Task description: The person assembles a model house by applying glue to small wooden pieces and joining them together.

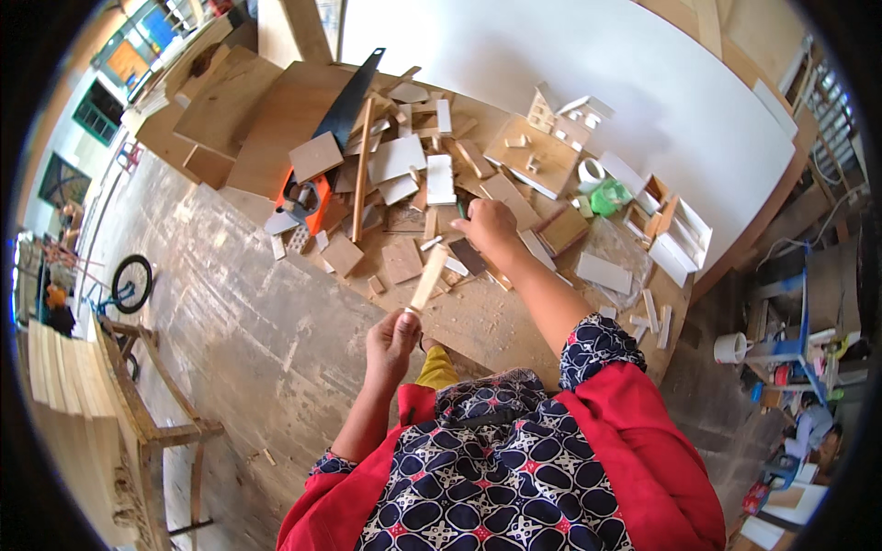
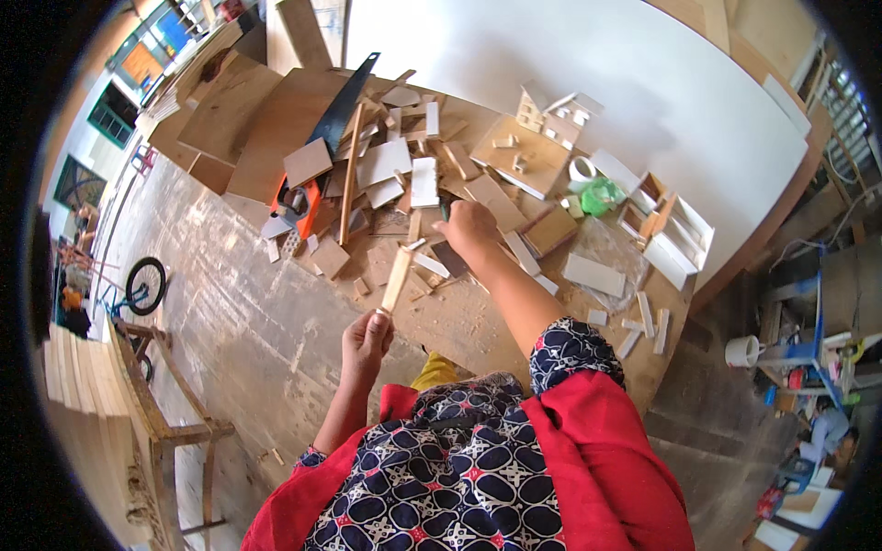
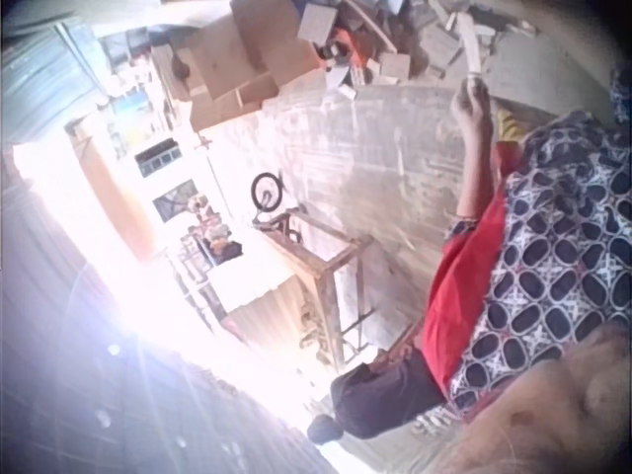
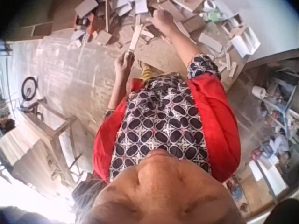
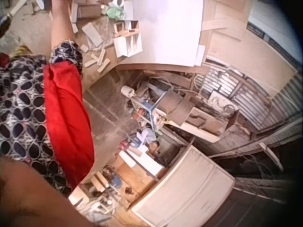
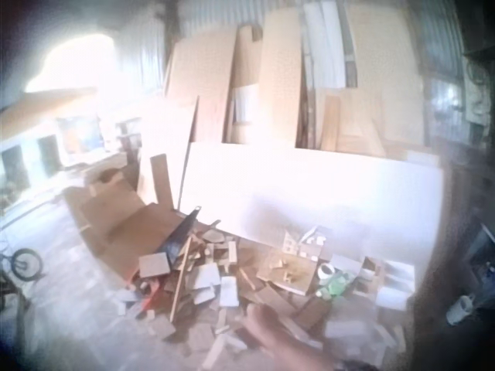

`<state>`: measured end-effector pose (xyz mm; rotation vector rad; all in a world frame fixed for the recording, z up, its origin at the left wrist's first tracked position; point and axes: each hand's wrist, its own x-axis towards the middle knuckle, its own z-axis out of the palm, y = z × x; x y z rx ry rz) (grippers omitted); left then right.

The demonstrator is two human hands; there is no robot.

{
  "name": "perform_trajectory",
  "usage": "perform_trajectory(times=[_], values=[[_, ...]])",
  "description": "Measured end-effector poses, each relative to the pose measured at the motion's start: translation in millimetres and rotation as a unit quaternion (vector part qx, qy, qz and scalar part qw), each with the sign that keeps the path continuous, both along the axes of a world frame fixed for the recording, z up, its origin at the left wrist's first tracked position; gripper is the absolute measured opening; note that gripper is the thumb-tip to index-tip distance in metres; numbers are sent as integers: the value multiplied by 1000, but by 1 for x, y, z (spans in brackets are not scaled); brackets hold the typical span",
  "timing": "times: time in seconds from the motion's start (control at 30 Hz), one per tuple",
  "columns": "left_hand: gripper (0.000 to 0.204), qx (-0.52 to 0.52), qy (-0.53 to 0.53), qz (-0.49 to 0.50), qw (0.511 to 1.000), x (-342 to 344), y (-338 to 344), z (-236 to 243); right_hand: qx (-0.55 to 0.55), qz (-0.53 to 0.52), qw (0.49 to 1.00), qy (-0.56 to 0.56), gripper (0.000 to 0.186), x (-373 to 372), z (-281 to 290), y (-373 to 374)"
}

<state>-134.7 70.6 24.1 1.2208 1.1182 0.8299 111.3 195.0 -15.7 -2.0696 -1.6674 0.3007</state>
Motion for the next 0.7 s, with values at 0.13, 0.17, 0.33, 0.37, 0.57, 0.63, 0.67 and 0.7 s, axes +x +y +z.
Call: perform_trajectory(times=[0.13,0.17,0.33,0.37,0.57,0.63,0.67,0.7], values=[[43,13,-23,-32,999,6,0,15,-100,42,994,-28,31,19,-9,22],[44,8,-32,-40,999,8,3,17,-123,17,990,67,29,28,-8,21],[43,-6,-71,-66,995,16,10,27,-16,-56,816,575,13,41,37,-26],[43,-12,-77,-76,994,21,12,29,19,-55,816,575,12,40,61,-45],[39,89,-11,-114,989,46,16,20,101,91,831,539,10,3,140,-151],[37,127,24,-132,983,57,17,28,116,158,927,319,9,2,142,-158],[36,139,48,-141,979,61,17,33,123,158,935,294,9,0,142,-161],[35,152,74,-151,974,64,16,38,133,157,941,270,9,-2,141,-162]])
